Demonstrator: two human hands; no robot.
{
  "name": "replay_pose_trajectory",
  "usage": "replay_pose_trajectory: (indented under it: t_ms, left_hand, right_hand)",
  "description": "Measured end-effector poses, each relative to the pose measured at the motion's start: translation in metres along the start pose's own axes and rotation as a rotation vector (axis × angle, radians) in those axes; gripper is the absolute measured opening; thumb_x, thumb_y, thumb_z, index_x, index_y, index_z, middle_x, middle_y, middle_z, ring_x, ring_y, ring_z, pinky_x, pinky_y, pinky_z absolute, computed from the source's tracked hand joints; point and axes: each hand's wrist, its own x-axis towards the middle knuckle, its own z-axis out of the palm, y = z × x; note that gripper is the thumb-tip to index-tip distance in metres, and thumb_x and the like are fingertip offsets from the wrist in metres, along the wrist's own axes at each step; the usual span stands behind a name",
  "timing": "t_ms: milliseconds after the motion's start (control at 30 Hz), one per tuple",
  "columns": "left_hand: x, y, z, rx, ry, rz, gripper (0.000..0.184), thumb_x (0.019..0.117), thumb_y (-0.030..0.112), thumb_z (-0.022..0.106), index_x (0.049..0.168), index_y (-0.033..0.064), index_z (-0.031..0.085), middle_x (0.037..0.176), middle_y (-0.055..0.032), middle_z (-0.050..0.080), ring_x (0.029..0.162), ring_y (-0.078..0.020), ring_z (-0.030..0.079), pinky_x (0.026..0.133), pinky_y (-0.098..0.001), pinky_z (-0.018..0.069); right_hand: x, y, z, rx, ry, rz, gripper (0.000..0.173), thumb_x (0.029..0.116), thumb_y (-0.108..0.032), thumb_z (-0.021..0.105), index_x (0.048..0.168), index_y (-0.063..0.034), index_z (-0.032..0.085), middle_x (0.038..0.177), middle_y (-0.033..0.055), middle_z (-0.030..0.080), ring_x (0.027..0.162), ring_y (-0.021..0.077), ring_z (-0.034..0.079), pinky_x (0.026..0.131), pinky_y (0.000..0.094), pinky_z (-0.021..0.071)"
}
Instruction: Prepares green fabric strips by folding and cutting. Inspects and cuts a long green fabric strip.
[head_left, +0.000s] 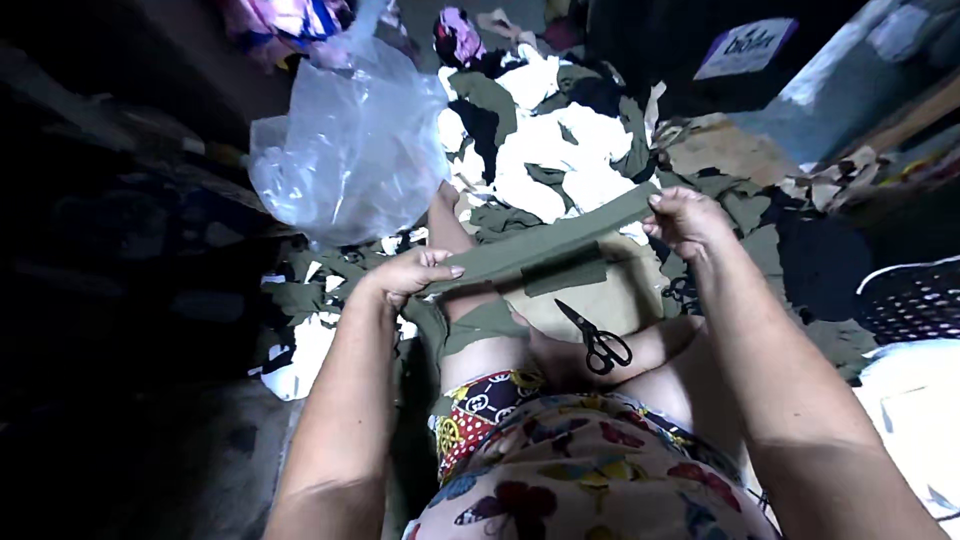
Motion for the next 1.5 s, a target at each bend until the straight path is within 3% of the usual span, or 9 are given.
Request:
replay_pose_trajectory:
  t_ms: [267,400,500,600,700,867,1133,1300,1500]
  left_hand:
    - [-0.003,-0.089,-0.022,0.268,-0.074,-0.340,0.015,0.0993,0.011,0.065,0.086,0.0033,0.066,0.073,-0.0025,0.061,0.066,-0.0084,0.056,0.066,-0.0290,0.0489]
    - [0.011,-0.077,-0.019,0.566,-0.034,-0.483,0.038,0.0953,0.018,0.074,0.123,-0.0057,0.064,0.113,-0.0259,0.066,0.107,-0.0387,0.063,0.099,-0.0588,0.0476]
    - [0.020,-0.030,-0.002,0.656,0.177,-0.359,0.043,0.0951,0.022,0.075,0.127,-0.0047,0.063,0.112,-0.0292,0.067,0.106,-0.0473,0.064,0.097,-0.0688,0.0461]
    - [0.051,-0.008,0.038,0.542,0.209,-0.043,0.039,0.0964,0.019,0.071,0.127,-0.0033,0.063,0.112,-0.0227,0.069,0.105,-0.0364,0.067,0.096,-0.0587,0.0514]
    - [0.089,-0.024,0.066,0.284,-0.109,0.016,0.052,0.0951,0.018,0.070,0.140,-0.0009,0.053,0.116,-0.0151,0.068,0.104,-0.0192,0.066,0.095,-0.0399,0.0532]
    - [0.106,-0.036,0.057,0.132,-0.465,-0.156,0.015,0.0916,0.010,0.072,0.104,0.0030,0.070,0.088,-0.0016,0.074,0.079,-0.0057,0.069,0.077,-0.0258,0.0581]
    - [0.119,-0.016,0.027,-0.013,-0.166,-0.058,0.015,0.0979,0.004,0.057,0.092,0.0087,0.070,0.076,0.0049,0.072,0.069,-0.0015,0.067,0.070,-0.0216,0.0582]
    - [0.155,-0.024,0.032,0.045,-0.059,-0.247,0.016,0.1028,0.007,0.056,0.092,0.0050,0.068,0.071,0.0032,0.067,0.058,-0.0006,0.058,0.056,-0.0172,0.0491]
    - [0.172,-0.051,0.041,0.032,-0.049,-0.382,0.014,0.1037,0.008,0.056,0.102,0.0038,0.069,0.071,0.0002,0.065,0.048,0.0001,0.048,0.044,-0.0145,0.0385]
  right_hand:
    - [-0.008,0.121,0.015,-0.107,-0.163,0.342,0.016,0.1052,-0.012,0.056,0.119,-0.0037,0.056,0.086,0.0042,0.062,0.062,0.0110,0.062,0.063,0.0290,0.0579]
    - [-0.003,0.134,0.013,-0.089,-0.211,0.350,0.010,0.1035,-0.010,0.058,0.109,-0.0030,0.060,0.079,0.0046,0.064,0.060,0.0110,0.061,0.057,0.0272,0.0545]
    - [-0.004,0.125,0.008,-0.037,-0.276,0.274,0.005,0.1029,-0.007,0.056,0.103,-0.0044,0.059,0.078,0.0022,0.065,0.062,0.0106,0.063,0.060,0.0285,0.0574]
    - [-0.004,0.111,0.006,0.009,-0.291,0.174,0.005,0.1001,-0.003,0.056,0.101,-0.0057,0.060,0.078,0.0000,0.066,0.064,0.0093,0.065,0.063,0.0284,0.0588]
    - [-0.002,0.094,0.006,-0.010,-0.279,0.140,0.005,0.0994,-0.002,0.057,0.102,-0.0049,0.060,0.077,0.0000,0.067,0.063,0.0088,0.065,0.062,0.0268,0.0585]
    - [0.021,0.082,-0.001,-0.021,-0.180,0.188,0.002,0.1012,-0.003,0.058,0.103,-0.0038,0.059,0.078,0.0022,0.067,0.060,0.0112,0.065,0.061,0.0286,0.0601]
    - [0.072,0.073,-0.008,-0.026,-0.054,0.167,0.005,0.0992,-0.006,0.064,0.104,-0.0053,0.063,0.082,0.0010,0.066,0.060,0.0070,0.062,0.056,0.0218,0.0553]
    - [0.112,0.113,-0.009,-0.152,-0.107,0.285,0.029,0.1011,-0.015,0.063,0.127,-0.0022,0.061,0.093,0.0041,0.064,0.064,0.0075,0.056,0.059,0.0242,0.0504]
    - [0.128,0.163,-0.005,-0.227,-0.073,0.379,0.026,0.1012,-0.017,0.064,0.121,-0.0012,0.066,0.083,0.0040,0.060,0.061,0.0085,0.049,0.057,0.0258,0.0456]
